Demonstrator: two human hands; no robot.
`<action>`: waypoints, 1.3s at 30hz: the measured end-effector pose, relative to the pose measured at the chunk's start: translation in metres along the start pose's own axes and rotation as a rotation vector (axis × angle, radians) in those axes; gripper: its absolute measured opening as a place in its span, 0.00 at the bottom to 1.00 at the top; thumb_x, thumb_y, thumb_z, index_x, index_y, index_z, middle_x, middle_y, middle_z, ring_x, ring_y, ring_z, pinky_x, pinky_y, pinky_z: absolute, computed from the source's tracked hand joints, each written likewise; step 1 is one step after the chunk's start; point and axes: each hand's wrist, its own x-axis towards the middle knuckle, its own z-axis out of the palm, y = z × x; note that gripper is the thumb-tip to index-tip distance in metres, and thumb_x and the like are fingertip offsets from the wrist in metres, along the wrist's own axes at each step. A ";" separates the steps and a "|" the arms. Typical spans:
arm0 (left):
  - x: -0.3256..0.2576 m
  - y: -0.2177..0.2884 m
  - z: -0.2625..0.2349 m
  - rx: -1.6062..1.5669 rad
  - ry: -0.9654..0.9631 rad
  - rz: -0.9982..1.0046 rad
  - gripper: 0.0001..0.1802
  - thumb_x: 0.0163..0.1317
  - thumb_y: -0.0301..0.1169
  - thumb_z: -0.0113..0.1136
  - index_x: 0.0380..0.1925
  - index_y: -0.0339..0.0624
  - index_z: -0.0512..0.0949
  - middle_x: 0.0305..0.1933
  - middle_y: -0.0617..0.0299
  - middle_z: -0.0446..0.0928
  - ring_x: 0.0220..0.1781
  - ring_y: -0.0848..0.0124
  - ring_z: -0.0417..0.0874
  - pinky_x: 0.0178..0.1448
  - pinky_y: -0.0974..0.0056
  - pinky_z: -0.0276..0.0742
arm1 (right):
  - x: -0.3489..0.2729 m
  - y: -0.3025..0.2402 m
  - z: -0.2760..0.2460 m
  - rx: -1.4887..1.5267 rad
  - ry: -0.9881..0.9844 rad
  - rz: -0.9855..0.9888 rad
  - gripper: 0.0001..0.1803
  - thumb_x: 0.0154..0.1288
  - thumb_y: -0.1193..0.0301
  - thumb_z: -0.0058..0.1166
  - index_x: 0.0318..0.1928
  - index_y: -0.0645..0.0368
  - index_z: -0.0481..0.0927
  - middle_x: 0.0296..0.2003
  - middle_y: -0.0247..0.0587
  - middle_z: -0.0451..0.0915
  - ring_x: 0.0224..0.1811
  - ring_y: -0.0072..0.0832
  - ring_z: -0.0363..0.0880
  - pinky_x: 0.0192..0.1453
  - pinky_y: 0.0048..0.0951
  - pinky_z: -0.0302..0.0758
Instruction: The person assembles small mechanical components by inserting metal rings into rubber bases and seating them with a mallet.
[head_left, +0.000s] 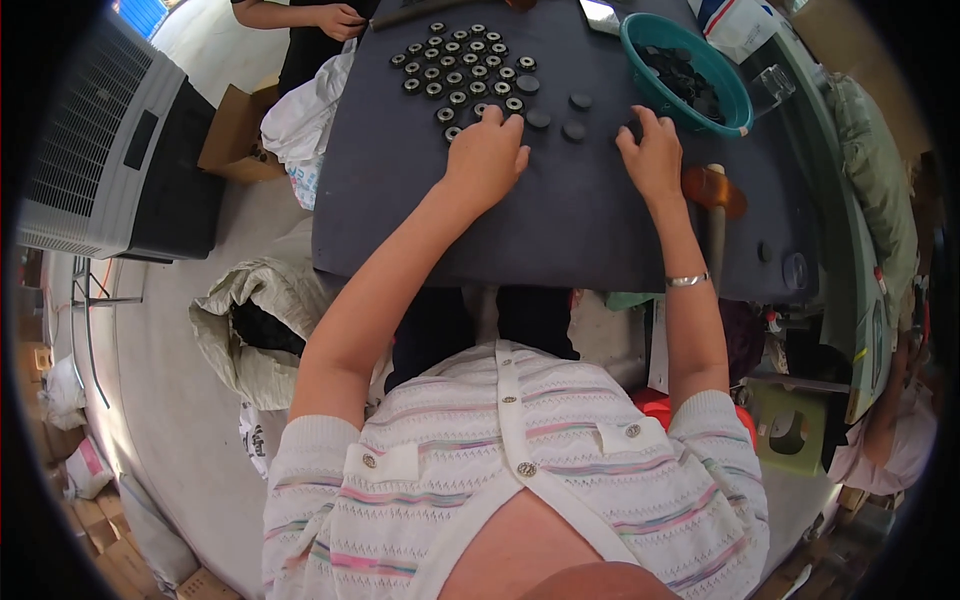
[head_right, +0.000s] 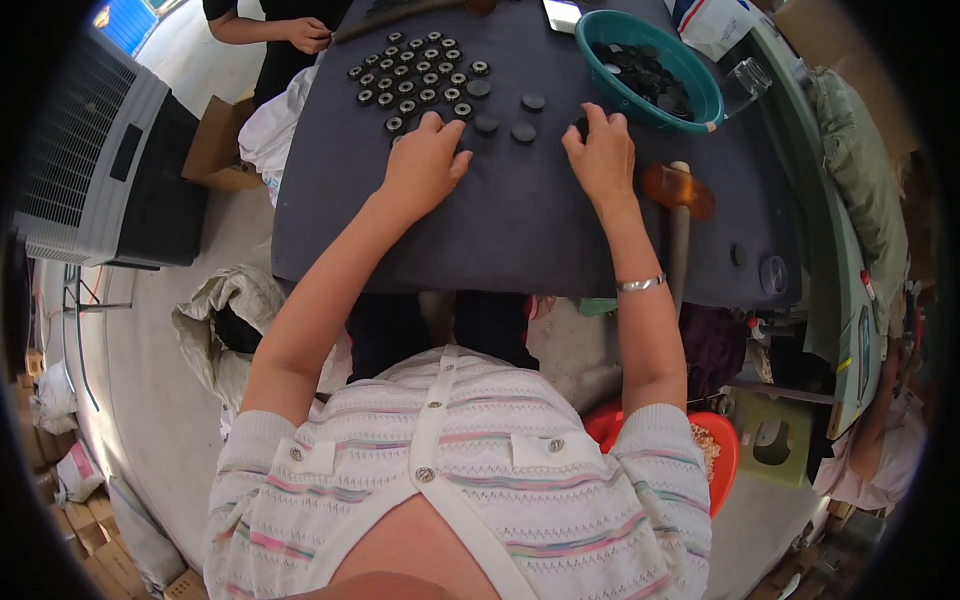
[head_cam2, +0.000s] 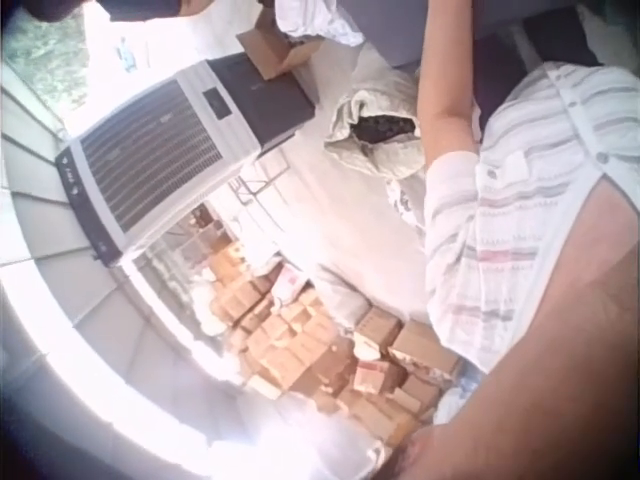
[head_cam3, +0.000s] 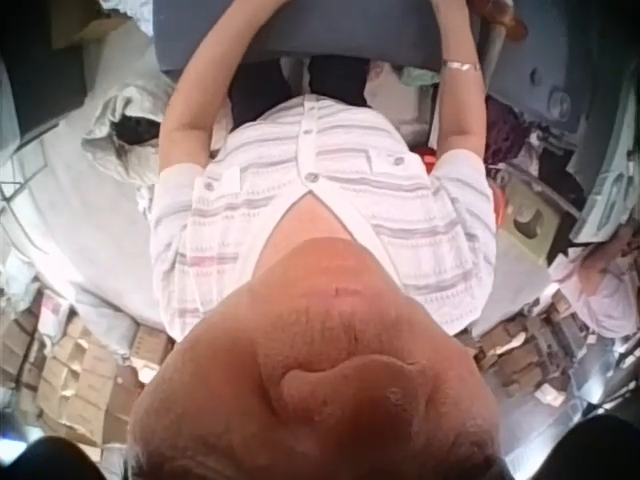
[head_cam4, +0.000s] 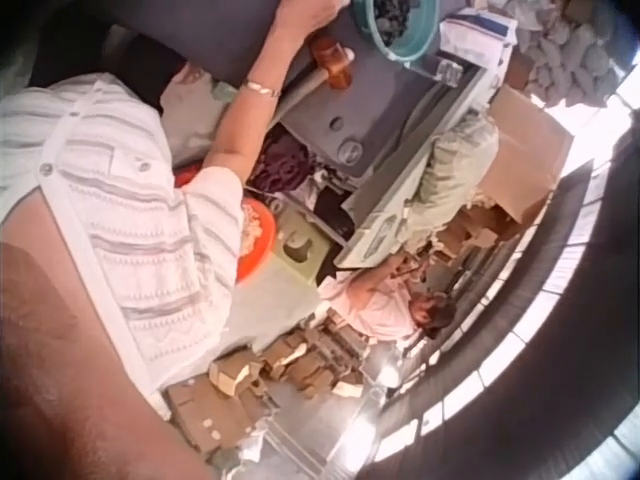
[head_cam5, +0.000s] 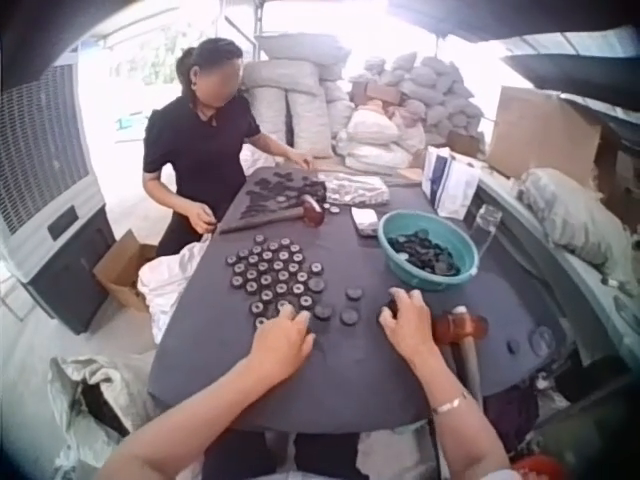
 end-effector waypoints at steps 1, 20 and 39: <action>0.003 0.001 0.005 -0.001 -0.005 0.006 0.13 0.53 0.34 0.63 0.32 0.38 0.74 0.38 0.52 0.72 0.34 0.55 0.80 0.37 0.55 0.77 | 0.007 0.007 0.001 -0.048 0.000 -0.008 0.16 0.58 0.66 0.55 0.45 0.61 0.76 0.39 0.55 0.73 0.38 0.47 0.78 0.44 0.42 0.75; 0.069 0.007 0.045 0.141 -0.191 0.063 0.12 0.50 0.31 0.62 0.34 0.39 0.77 0.42 0.47 0.73 0.39 0.55 0.81 0.41 0.56 0.79 | 0.066 -0.014 0.056 -0.034 -0.383 -0.134 0.14 0.55 0.69 0.57 0.44 0.56 0.78 0.42 0.52 0.75 0.45 0.46 0.77 0.49 0.40 0.75; 0.057 0.040 0.052 -0.205 -0.194 -0.015 0.14 0.44 0.32 0.66 0.32 0.40 0.78 0.37 0.48 0.77 0.37 0.52 0.81 0.41 0.52 0.79 | 0.116 -0.053 0.071 0.070 -0.691 -0.376 0.21 0.49 0.68 0.60 0.48 0.55 0.79 0.42 0.47 0.81 0.48 0.44 0.78 0.52 0.41 0.73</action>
